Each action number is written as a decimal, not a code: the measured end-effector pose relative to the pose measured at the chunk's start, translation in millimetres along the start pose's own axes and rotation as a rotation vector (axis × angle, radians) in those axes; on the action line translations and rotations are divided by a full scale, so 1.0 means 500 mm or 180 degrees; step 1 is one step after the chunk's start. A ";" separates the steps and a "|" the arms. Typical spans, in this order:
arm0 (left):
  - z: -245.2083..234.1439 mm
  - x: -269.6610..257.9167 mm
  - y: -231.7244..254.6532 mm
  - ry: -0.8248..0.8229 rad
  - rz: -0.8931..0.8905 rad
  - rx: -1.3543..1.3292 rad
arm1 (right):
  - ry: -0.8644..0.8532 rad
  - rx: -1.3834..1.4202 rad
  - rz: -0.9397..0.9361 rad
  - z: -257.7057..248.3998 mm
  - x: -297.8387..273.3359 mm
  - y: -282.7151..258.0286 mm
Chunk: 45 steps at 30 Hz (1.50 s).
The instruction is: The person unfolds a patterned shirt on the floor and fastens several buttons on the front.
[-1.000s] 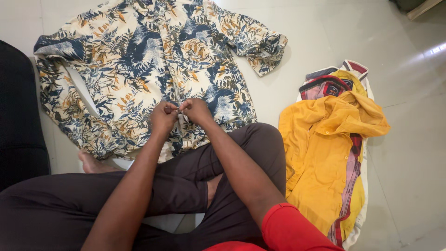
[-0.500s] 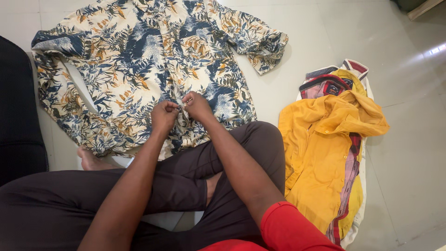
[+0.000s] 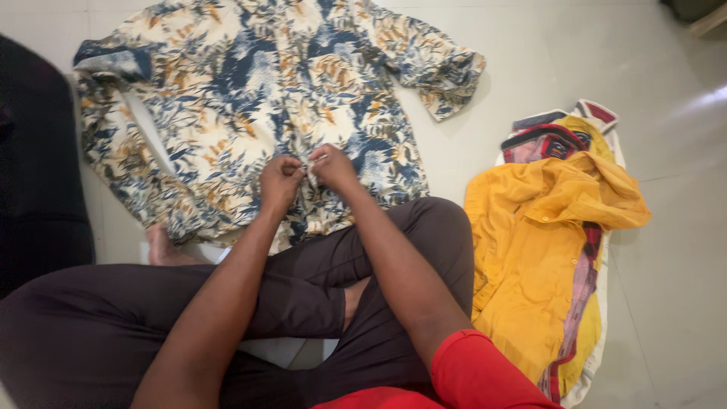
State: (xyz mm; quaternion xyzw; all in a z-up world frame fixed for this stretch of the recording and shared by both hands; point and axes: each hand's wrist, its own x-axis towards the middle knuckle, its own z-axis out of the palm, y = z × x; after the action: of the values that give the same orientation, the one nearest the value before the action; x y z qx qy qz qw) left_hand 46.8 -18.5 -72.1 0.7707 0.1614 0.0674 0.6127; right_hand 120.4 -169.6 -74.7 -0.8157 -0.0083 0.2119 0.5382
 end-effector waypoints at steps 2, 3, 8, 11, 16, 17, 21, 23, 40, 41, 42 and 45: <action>0.003 0.003 -0.008 -0.0016 -0.0001 0.0060 | -0.0158 0.0570 0.0089 -0.006 0.010 0.014; 0.002 0.006 -0.012 -0.0020 0.0000 0.0088 | -0.0239 0.0852 0.0138 -0.008 0.014 0.017; 0.008 0.013 -0.030 -0.0074 -0.0176 -0.0143 | -0.0383 0.1019 0.0145 -0.019 0.006 0.012; 0.009 0.016 -0.034 -0.0135 -0.0323 -0.0277 | -0.0364 0.0939 0.0122 -0.019 -0.002 -0.002; 0.006 0.015 -0.019 -0.0163 -0.0443 -0.0239 | -0.0336 0.0905 0.0079 -0.017 -0.008 -0.009; 0.003 0.012 -0.013 -0.0152 -0.0454 -0.0215 | -0.0351 0.0930 0.0084 -0.016 -0.007 -0.010; -0.003 0.004 0.009 -0.0158 -0.0437 -0.0212 | -0.0362 0.0902 0.0136 -0.018 -0.009 -0.013; -0.003 0.002 0.012 -0.0166 -0.0444 -0.0320 | -0.0332 0.0873 0.0102 -0.017 -0.011 -0.014; -0.009 -0.003 0.024 -0.0138 -0.0398 -0.0172 | -0.0245 0.0679 0.0090 -0.014 -0.012 -0.017; -0.009 -0.003 0.026 -0.0137 -0.0397 -0.0163 | -0.0231 0.0657 0.0095 -0.013 -0.012 -0.017; -0.009 -0.004 0.026 -0.0135 -0.0400 -0.0153 | -0.0219 0.0635 0.0104 -0.013 -0.012 -0.017; -0.010 -0.005 0.027 -0.0131 -0.0350 -0.0085 | -0.0226 0.0616 0.0080 -0.013 -0.010 -0.014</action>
State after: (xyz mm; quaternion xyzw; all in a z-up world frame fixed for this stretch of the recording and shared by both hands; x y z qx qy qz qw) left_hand 45.4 -17.4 -57.5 0.7537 0.1899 0.0200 0.6288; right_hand 119.4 -173.7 -64.6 -0.7519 0.0033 0.2471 0.6112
